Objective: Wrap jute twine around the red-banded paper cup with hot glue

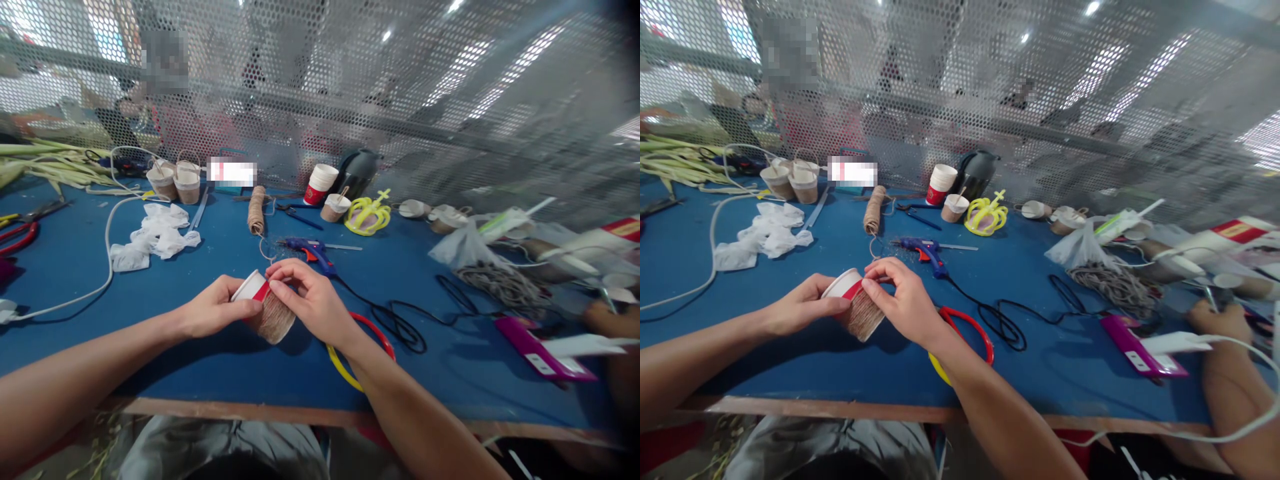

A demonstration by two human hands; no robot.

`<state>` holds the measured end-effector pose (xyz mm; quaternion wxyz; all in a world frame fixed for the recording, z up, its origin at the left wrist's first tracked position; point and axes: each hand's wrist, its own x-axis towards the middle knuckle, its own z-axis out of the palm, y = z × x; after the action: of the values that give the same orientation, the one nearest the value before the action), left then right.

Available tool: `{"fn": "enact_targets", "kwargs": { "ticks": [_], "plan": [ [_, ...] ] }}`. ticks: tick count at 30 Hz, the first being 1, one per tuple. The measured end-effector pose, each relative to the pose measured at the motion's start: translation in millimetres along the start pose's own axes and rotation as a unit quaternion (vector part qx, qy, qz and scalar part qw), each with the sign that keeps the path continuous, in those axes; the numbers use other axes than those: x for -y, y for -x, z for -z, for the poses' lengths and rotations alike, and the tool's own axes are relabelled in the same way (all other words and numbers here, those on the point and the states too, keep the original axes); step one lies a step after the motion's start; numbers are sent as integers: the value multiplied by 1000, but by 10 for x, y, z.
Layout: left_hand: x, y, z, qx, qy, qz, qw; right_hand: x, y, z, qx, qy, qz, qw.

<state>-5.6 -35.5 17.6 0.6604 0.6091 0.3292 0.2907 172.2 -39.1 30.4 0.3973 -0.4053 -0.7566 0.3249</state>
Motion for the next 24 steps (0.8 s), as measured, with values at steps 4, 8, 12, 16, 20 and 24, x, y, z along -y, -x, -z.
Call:
{"fn": "enact_targets", "kwargs": {
  "ticks": [4,8,12,16,20,24],
  "plan": [
    [1,-6,-9,-4,6,2,1000,5,5,-1,-3,6,6,1000],
    [22,-10,-11,-27,0,11,1000,0,6,-5,-5,35,24,999],
    [28,-18,-15,-41,-8,13,999,6,2,-4,-13,65,44,997],
    [11,-27,-17,-55,-14,14,998,5,0,-6,-26,66,52,996],
    [28,-29,-18,-51,-4,12,999,-22,-5,-9,-26,0,19,999],
    [66,-19,-36,-28,-6,12,1000,-29,-22,1,-8,-79,-23,997]
  ]
}}
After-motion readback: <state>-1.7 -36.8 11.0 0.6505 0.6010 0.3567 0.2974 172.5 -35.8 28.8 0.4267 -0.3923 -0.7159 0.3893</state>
